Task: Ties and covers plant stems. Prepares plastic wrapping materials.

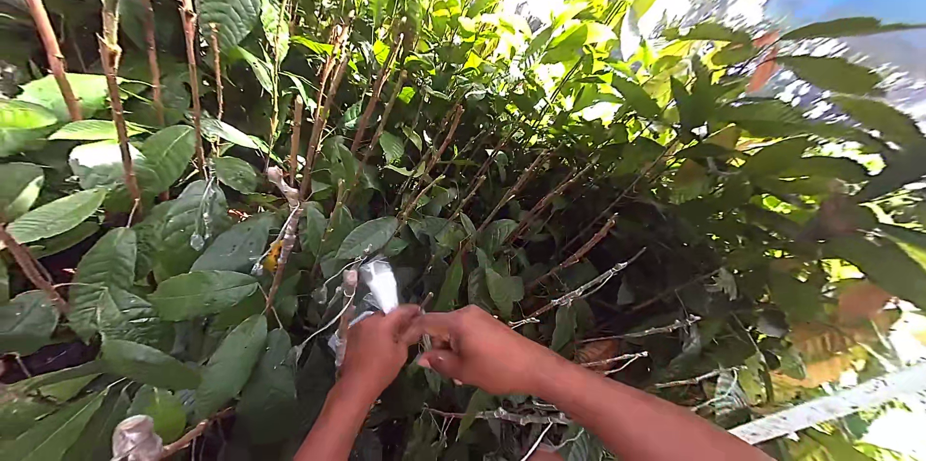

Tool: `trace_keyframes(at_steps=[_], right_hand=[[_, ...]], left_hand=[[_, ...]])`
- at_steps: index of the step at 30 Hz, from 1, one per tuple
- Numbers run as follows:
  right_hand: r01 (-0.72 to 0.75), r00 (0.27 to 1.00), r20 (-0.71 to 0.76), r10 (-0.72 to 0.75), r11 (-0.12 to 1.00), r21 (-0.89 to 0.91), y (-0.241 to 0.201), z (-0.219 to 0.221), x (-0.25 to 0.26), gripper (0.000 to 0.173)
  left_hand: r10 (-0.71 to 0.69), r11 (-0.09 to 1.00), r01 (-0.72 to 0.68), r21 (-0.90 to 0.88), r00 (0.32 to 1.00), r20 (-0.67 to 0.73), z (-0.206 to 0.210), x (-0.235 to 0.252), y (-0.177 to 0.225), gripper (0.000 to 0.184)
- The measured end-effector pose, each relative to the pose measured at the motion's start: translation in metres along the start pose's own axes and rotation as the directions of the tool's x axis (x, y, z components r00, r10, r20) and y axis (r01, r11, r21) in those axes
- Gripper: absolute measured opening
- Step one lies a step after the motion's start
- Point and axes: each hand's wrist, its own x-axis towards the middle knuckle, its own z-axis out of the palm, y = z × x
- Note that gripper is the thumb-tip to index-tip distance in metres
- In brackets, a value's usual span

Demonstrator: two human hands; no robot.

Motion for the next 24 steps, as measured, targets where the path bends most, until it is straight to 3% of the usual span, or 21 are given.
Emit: trace_keyframes(at_steps=[2,4,6,7,8,9,10,12,14,16,18,20,22,24], right_hand=[[0.005,1.0,-0.026,-0.001,0.987,0.159,0.011,-0.019,0.01,0.029],[-0.101,0.995,-0.021,0.099,0.992,-0.077,0.04,-0.035,0.014,0.039],[-0.12,0.992,-0.066,0.107,0.963,-0.24,0.04,-0.026,0.007,0.036],[-0.068,0.994,-0.091,0.052,0.981,-0.179,0.032,-0.02,0.002,0.03],[0.015,0.991,-0.136,-0.016,1.0,-0.01,0.028,-0.018,-0.001,0.026],[0.073,0.983,-0.181,-0.044,0.984,0.159,0.029,-0.019,0.0,0.024],[0.079,0.98,-0.194,-0.038,0.975,0.206,0.037,-0.023,0.001,0.028],[-0.002,0.977,-0.211,-0.019,0.995,-0.101,0.055,-0.025,0.001,0.038],[0.013,0.946,-0.306,-0.106,0.956,-0.291,0.052,-0.01,-0.002,0.028],[0.054,0.942,-0.327,-0.074,0.996,-0.069,0.038,-0.007,-0.008,0.022],[0.077,0.97,-0.241,-0.037,0.984,0.159,0.043,-0.016,-0.007,0.025],[0.033,0.984,-0.175,-0.043,0.998,-0.061,0.054,-0.017,-0.004,0.037],[0.05,0.953,-0.264,-0.148,0.937,-0.346,0.054,-0.002,-0.002,0.026],[0.078,0.929,-0.314,-0.196,0.933,-0.35,0.05,0.01,-0.001,0.014]], left_hand=[[0.061,0.998,-0.063,0.022,0.994,0.086,0.006,-0.002,0.004,0.019],[0.115,0.993,-0.116,0.012,0.991,0.074,0.011,-0.004,-0.004,0.022],[0.086,0.996,-0.086,-0.009,0.996,0.024,0.008,0.001,-0.015,0.026],[0.069,0.997,-0.068,-0.024,0.997,0.02,0.007,0.003,-0.016,0.027],[0.065,0.997,-0.064,-0.033,0.997,0.033,0.007,0.003,-0.013,0.027],[0.071,0.997,-0.07,-0.03,0.995,0.062,0.008,0.003,-0.01,0.027],[0.084,0.996,-0.082,-0.021,0.993,0.087,0.01,0.001,-0.006,0.026],[0.091,0.996,-0.092,0.005,0.993,0.081,0.009,-0.001,-0.004,0.026],[0.082,0.997,-0.082,0.012,0.996,0.034,0.007,0.001,-0.008,0.027],[0.093,0.996,-0.093,0.004,0.995,0.027,0.007,0.002,-0.008,0.029],[0.12,0.993,-0.121,0.013,0.99,0.071,0.008,0.001,-0.004,0.027],[0.135,0.99,-0.14,0.034,0.984,0.114,0.006,-0.001,-0.002,0.027],[0.179,0.983,-0.18,0.028,0.983,0.049,0.007,-0.001,-0.003,0.028],[0.243,0.97,-0.243,0.005,0.967,-0.076,0.014,-0.004,-0.001,0.028]])
